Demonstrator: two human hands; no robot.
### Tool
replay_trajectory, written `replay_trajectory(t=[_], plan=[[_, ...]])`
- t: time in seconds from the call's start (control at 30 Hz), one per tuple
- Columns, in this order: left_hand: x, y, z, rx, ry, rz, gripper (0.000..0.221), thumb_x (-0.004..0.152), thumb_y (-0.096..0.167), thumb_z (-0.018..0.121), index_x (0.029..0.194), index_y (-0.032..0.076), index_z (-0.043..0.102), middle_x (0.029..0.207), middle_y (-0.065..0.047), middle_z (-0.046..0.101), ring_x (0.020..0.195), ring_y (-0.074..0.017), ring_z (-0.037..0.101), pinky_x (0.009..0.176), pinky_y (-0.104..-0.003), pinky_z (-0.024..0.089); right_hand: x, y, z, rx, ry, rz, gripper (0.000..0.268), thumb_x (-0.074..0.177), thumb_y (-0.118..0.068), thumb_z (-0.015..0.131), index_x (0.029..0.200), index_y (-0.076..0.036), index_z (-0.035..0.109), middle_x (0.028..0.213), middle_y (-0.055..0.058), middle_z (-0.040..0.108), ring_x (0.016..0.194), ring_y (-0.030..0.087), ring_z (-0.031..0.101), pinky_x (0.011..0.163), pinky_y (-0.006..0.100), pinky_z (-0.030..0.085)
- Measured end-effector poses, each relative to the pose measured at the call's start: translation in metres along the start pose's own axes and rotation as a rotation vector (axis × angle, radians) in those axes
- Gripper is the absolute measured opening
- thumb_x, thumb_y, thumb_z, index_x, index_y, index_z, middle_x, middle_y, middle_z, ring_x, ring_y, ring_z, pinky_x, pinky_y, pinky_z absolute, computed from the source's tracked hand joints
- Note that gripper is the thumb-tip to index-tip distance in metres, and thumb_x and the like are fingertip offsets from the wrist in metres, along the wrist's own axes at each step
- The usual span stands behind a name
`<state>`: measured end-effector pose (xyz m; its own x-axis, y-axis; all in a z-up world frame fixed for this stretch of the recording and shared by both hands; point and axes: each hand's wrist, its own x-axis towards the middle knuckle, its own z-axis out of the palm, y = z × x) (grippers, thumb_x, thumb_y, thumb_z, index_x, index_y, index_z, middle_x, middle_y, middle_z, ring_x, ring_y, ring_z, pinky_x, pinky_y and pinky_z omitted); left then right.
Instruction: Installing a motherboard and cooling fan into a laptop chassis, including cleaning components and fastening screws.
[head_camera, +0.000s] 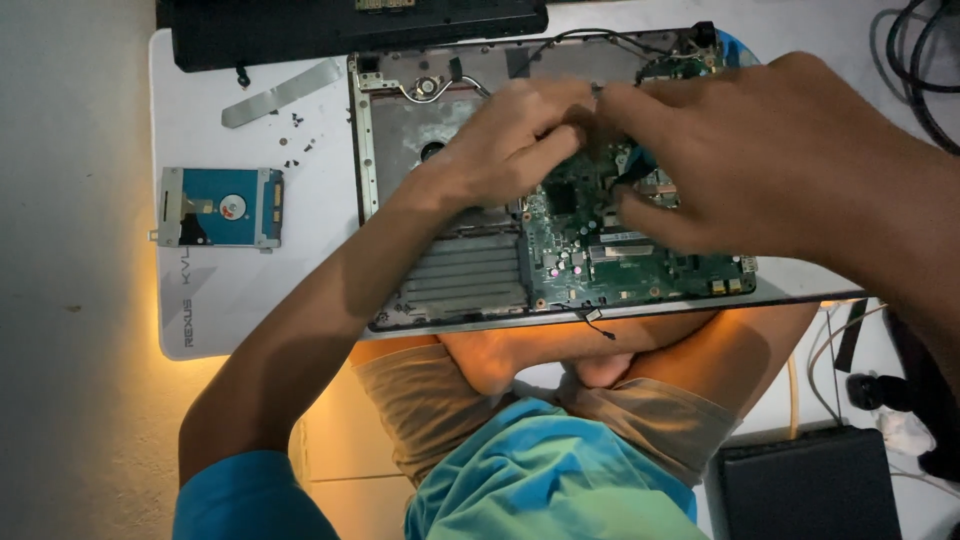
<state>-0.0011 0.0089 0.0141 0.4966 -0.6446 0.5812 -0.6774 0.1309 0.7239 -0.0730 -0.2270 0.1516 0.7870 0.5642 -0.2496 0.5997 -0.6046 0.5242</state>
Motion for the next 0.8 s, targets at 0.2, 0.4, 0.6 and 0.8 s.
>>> replay_trajectory(t=[0.2, 0.4, 0.6, 0.8], plan=[[-0.001, -0.021, 0.004, 0.661, 0.098, 0.096, 0.016, 0.097, 0.014, 0.072, 0.098, 0.008, 0.086, 0.097, -0.007, 0.073, 0.088, -0.027, 0.062, 0.09, -0.042, 0.049, -0.001, -0.005, -0.008, -0.137, -0.07, 0.026, 0.048, 0.129, -0.069, 0.055, 0.108, -0.03, 0.075, 0.072, -0.007, 0.082, 0.04, 0.012, 0.069, 0.047, 0.024, 0.048], [-0.001, -0.021, 0.005, 0.725, 0.063, 0.159, 0.006, 0.091, 0.012, 0.077, 0.094, 0.013, 0.082, 0.1, -0.004, 0.076, 0.093, -0.0249, 0.064, 0.092, -0.04, 0.048, 0.006, -0.002, -0.02, 0.125, -0.256, 0.02, 0.023, 0.109, -0.046, 0.071, 0.117, -0.025, 0.07, 0.101, -0.001, 0.087, 0.047, 0.016, 0.079, 0.049, 0.031, 0.064], [-0.002, -0.029, 0.007, 0.722, 0.03, 0.141, 0.011, 0.091, 0.014, 0.077, 0.097, 0.012, 0.086, 0.1, -0.004, 0.076, 0.092, -0.0257, 0.063, 0.091, -0.041, 0.047, 0.009, -0.003, -0.011, 0.066, -0.227, 0.069, 0.063, 0.113, -0.085, 0.055, 0.136, -0.028, 0.069, 0.082, -0.004, 0.09, 0.055, 0.021, 0.087, 0.057, 0.034, 0.066], [-0.002, -0.028, 0.009, 0.738, 0.035, 0.138, 0.005, 0.092, 0.016, 0.077, 0.09, 0.013, 0.081, 0.095, -0.004, 0.074, 0.088, -0.0248, 0.061, 0.09, -0.041, 0.047, 0.005, -0.002, -0.023, 0.05, -0.277, 0.072, 0.032, 0.119, -0.055, 0.063, 0.124, -0.024, 0.073, 0.088, 0.0, 0.091, 0.043, 0.016, 0.081, 0.049, 0.029, 0.064]])
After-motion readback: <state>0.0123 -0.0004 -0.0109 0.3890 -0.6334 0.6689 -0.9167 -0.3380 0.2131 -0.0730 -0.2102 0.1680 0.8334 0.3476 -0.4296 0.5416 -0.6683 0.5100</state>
